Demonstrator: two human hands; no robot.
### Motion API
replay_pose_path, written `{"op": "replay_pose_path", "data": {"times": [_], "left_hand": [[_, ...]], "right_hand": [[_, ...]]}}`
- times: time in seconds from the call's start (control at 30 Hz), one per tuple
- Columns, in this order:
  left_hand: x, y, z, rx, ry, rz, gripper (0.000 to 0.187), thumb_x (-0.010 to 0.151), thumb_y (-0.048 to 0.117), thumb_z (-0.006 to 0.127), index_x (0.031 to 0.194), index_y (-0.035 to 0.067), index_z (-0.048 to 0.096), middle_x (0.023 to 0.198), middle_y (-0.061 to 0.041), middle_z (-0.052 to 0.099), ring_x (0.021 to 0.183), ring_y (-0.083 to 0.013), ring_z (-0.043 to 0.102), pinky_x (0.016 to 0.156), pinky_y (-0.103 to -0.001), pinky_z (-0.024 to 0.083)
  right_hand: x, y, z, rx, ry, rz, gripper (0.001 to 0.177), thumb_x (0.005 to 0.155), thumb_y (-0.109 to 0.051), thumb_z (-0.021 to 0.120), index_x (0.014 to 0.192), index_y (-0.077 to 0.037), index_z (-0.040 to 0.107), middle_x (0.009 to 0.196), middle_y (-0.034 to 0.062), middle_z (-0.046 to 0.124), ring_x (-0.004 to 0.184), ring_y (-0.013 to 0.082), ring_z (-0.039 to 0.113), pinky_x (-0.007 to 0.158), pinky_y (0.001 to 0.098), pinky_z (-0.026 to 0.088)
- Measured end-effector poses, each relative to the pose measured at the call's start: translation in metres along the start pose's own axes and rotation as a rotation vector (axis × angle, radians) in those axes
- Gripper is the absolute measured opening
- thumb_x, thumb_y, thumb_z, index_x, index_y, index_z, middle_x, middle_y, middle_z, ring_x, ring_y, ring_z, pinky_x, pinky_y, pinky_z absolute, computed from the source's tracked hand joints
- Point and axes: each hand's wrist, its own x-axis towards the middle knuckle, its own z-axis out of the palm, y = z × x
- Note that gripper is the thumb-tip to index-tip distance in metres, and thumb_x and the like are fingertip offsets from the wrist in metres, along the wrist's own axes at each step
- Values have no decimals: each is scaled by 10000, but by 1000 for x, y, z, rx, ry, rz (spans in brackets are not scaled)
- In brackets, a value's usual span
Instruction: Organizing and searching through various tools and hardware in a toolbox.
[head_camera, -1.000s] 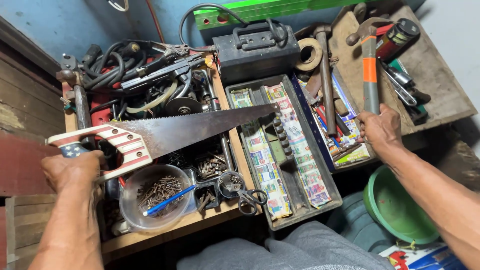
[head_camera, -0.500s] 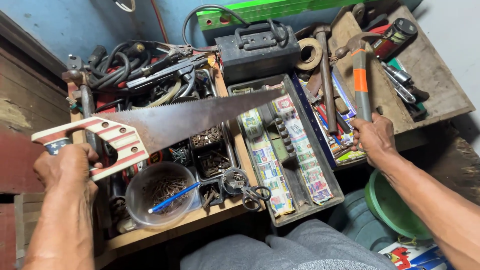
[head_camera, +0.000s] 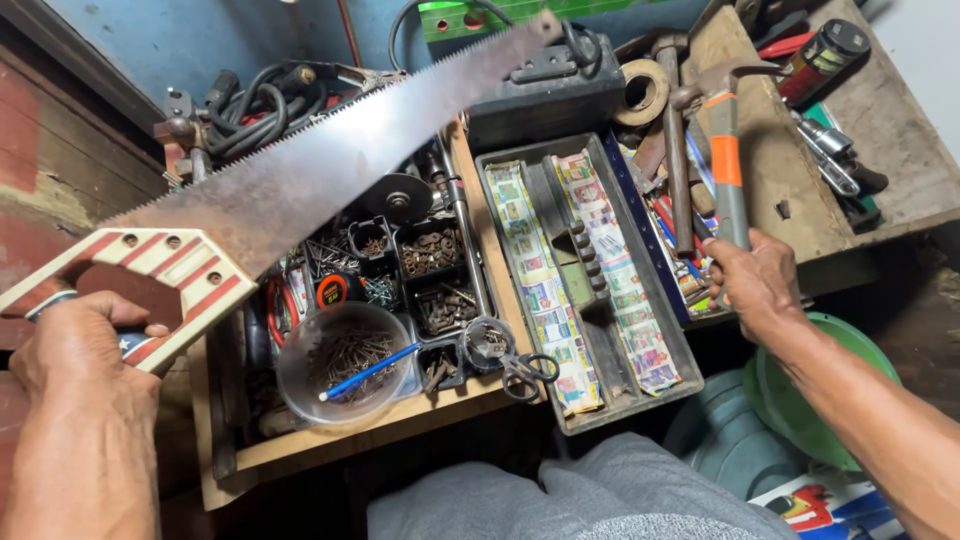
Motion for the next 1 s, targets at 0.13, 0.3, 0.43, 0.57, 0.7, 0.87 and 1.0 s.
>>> {"op": "replay_pose_path", "data": {"times": [0.13, 0.3, 0.43, 0.57, 0.7, 0.87, 1.0], "left_hand": [[31, -13, -14, -38, -31, -47, 501, 713, -138, 613, 1208, -81, 562, 1056, -225, 684, 690, -293, 738, 489, -367, 624], [71, -25, -27, -68, -48, -70, 492, 712, -141, 632, 1157, -54, 441, 1003, -211, 653, 640, -300, 687, 481, -390, 623], [75, -15, -28, -135, -121, -30, 508, 666, -153, 598, 1144, 8, 534, 989, -184, 681, 625, -280, 704, 440, -381, 578], [63, 2, -30, -146, -108, -70, 525, 639, -153, 581, 1143, -5, 593, 996, -197, 656, 594, -287, 669, 423, -377, 553], [29, 29, -25, -119, -48, -97, 528, 618, -164, 590, 1137, -77, 537, 1041, -238, 668, 634, -321, 691, 439, -381, 593], [16, 35, -21, -132, -63, -114, 538, 614, -167, 570, 1141, -72, 516, 1041, -244, 668, 649, -324, 705, 434, -379, 578], [10, 38, -14, -151, -83, -152, 551, 609, -172, 545, 1147, -66, 489, 1041, -252, 668, 668, -328, 724, 428, -375, 559]], "right_hand": [[-38, -3, 16, 63, -85, -17, 159, 936, -168, 687, 957, -32, 608, 635, 8, 523, 477, 113, 474, 404, 297, 388], [-108, -31, 53, -34, -210, 32, 195, 892, -217, 660, 1081, -177, 680, 583, -3, 522, 435, 107, 483, 384, 280, 375], [-132, -18, 92, -3, -309, 0, 203, 903, -213, 692, 943, -20, 642, 574, 21, 521, 417, 132, 490, 375, 303, 397], [-149, -26, 132, -21, -335, -42, 193, 906, -207, 699, 917, -18, 667, 559, 46, 554, 412, 146, 518, 380, 314, 411], [-145, -31, 154, -4, -336, -31, 199, 916, -214, 685, 899, -16, 671, 571, 35, 549, 410, 146, 516, 374, 321, 428], [-117, -16, 142, -63, -278, -48, 201, 904, -215, 707, 1053, -81, 706, 585, 23, 553, 423, 138, 506, 373, 324, 422], [-96, -7, 132, -219, -239, -44, 255, 933, -222, 725, 1062, -3, 738, 603, 62, 582, 426, 145, 527, 377, 311, 422]]}}
